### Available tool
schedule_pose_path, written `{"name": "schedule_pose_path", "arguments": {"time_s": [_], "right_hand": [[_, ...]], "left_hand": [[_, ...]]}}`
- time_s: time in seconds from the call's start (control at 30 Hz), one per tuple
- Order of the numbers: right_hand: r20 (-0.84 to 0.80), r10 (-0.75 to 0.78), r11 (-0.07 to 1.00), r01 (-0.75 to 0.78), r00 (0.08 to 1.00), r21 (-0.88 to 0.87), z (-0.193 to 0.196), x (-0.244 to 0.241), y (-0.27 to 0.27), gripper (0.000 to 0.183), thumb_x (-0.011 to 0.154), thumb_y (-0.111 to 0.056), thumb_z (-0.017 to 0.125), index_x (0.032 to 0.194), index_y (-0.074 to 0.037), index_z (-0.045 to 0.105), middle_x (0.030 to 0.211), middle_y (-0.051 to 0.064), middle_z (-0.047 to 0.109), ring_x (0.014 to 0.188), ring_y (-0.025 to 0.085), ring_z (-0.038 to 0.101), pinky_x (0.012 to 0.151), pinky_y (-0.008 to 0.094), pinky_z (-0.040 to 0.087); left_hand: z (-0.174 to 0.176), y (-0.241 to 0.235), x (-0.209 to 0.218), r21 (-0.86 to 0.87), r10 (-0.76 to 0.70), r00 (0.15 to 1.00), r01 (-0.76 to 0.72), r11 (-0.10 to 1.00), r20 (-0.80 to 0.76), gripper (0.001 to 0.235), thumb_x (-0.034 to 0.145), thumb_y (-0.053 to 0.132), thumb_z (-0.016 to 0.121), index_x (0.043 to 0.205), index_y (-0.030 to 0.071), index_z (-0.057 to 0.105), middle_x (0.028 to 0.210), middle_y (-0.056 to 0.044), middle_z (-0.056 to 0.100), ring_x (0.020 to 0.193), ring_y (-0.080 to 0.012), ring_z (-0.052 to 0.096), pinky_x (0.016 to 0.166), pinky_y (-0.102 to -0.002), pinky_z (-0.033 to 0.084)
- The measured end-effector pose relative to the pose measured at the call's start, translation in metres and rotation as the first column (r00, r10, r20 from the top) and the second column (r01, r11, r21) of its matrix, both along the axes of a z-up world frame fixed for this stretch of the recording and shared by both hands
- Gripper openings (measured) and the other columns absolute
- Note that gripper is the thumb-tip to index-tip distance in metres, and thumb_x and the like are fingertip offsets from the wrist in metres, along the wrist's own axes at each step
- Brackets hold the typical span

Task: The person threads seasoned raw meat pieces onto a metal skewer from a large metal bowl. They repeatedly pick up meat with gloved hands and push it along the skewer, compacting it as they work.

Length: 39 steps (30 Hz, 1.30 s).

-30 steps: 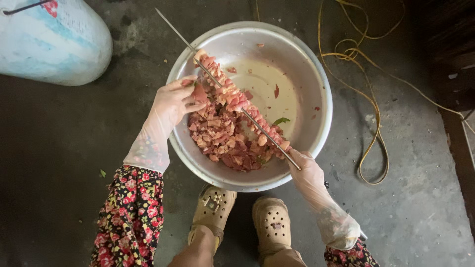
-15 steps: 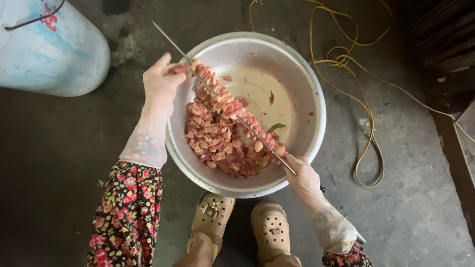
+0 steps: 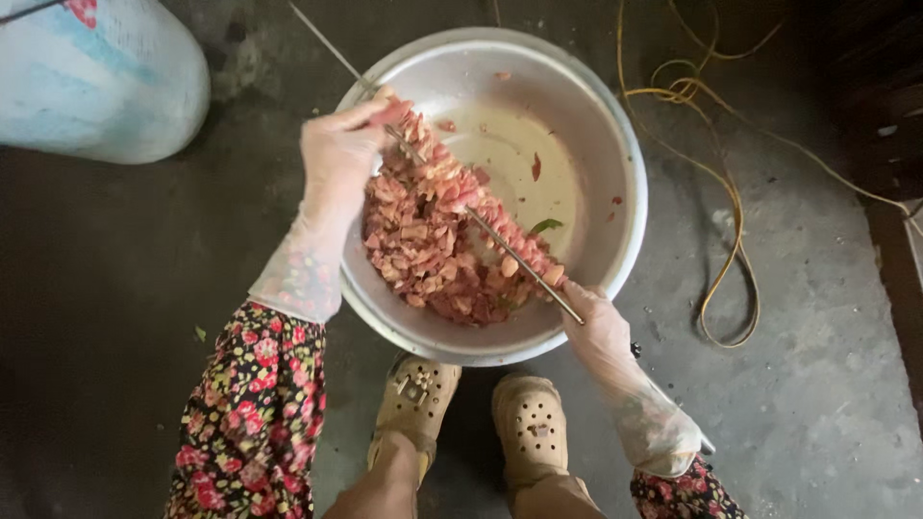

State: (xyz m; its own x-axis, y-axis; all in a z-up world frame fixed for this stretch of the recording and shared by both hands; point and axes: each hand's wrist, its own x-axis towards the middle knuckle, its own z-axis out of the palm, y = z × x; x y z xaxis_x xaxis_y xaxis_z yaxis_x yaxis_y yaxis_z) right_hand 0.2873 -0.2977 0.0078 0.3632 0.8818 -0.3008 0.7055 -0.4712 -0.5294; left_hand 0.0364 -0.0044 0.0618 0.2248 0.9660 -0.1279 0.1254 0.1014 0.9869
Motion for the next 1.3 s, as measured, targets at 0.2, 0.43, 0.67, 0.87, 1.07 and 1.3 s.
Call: {"name": "schedule_pose_path", "arguments": {"time_s": [0.2,0.43,0.67,0.87,1.07,1.3], "right_hand": [[-0.043,-0.093,0.994,0.090,0.995,-0.058,0.011,-0.005,0.002,0.030,0.095,-0.026,0.065,0.124,-0.023,0.070,0.107,0.011,0.072,0.099,0.032,0.070,0.085,0.040,0.054],[-0.031,-0.067,0.998,0.068,0.997,0.019,0.015,-0.008,0.007,0.030,0.093,-0.025,0.065,0.122,-0.023,0.072,0.107,0.010,0.072,0.097,0.031,0.071,0.083,0.039,0.054],[-0.053,-0.079,0.997,0.078,0.995,-0.010,0.013,-0.007,0.009,0.028,0.093,-0.024,0.066,0.120,-0.023,0.072,0.105,0.009,0.072,0.095,0.029,0.072,0.082,0.037,0.055],[-0.051,-0.089,0.996,0.088,0.995,-0.026,0.008,-0.004,0.003,0.030,0.092,-0.025,0.065,0.121,-0.025,0.071,0.102,0.009,0.072,0.095,0.028,0.072,0.083,0.037,0.055],[-0.021,-0.051,0.998,0.050,0.998,-0.026,0.007,-0.004,0.005,0.030,0.092,-0.025,0.064,0.122,-0.024,0.070,0.106,0.008,0.072,0.096,0.032,0.071,0.082,0.040,0.055],[0.008,-0.040,0.999,0.040,0.999,-0.011,0.005,-0.005,0.001,0.031,0.093,-0.025,0.065,0.123,-0.023,0.070,0.104,0.011,0.072,0.098,0.033,0.070,0.083,0.040,0.054]], "left_hand": [[-0.015,-0.044,-0.010,-0.226,-0.156,0.986,0.138,0.964,-0.062,0.041,0.093,0.005,0.069,0.133,0.015,0.070,0.122,-0.009,0.073,0.096,-0.0159,0.067,0.082,-0.027,0.055],[-0.117,-0.065,-0.037,-0.223,-0.323,0.483,0.253,0.941,-0.814,0.014,0.092,0.008,0.067,0.104,0.009,0.075,0.104,-0.015,0.074,0.095,-0.0326,0.072,0.085,-0.043,0.058],[-0.108,-0.060,-0.044,-0.220,-0.378,0.389,0.392,0.893,-0.840,0.008,0.082,0.013,0.075,0.089,0.011,0.073,0.092,-0.013,0.073,0.091,-0.0334,0.070,0.085,-0.045,0.055],[-0.045,-0.023,-0.039,-0.246,-0.141,0.953,0.074,0.966,-0.269,0.016,0.084,0.011,0.084,0.099,0.008,0.079,0.113,-0.006,0.074,0.100,-0.0211,0.067,0.090,-0.041,0.051],[-0.022,0.023,-0.033,-0.337,0.151,0.973,-0.086,0.938,0.173,0.020,0.091,0.005,0.074,0.108,-0.005,0.076,0.096,-0.013,0.076,0.079,-0.0184,0.074,0.072,-0.030,0.059],[-0.042,0.034,-0.015,-0.245,0.160,0.899,-0.061,0.968,0.407,0.017,0.092,-0.007,0.067,0.107,-0.009,0.074,0.106,-0.016,0.078,0.087,-0.0178,0.077,0.077,-0.025,0.065]]}}
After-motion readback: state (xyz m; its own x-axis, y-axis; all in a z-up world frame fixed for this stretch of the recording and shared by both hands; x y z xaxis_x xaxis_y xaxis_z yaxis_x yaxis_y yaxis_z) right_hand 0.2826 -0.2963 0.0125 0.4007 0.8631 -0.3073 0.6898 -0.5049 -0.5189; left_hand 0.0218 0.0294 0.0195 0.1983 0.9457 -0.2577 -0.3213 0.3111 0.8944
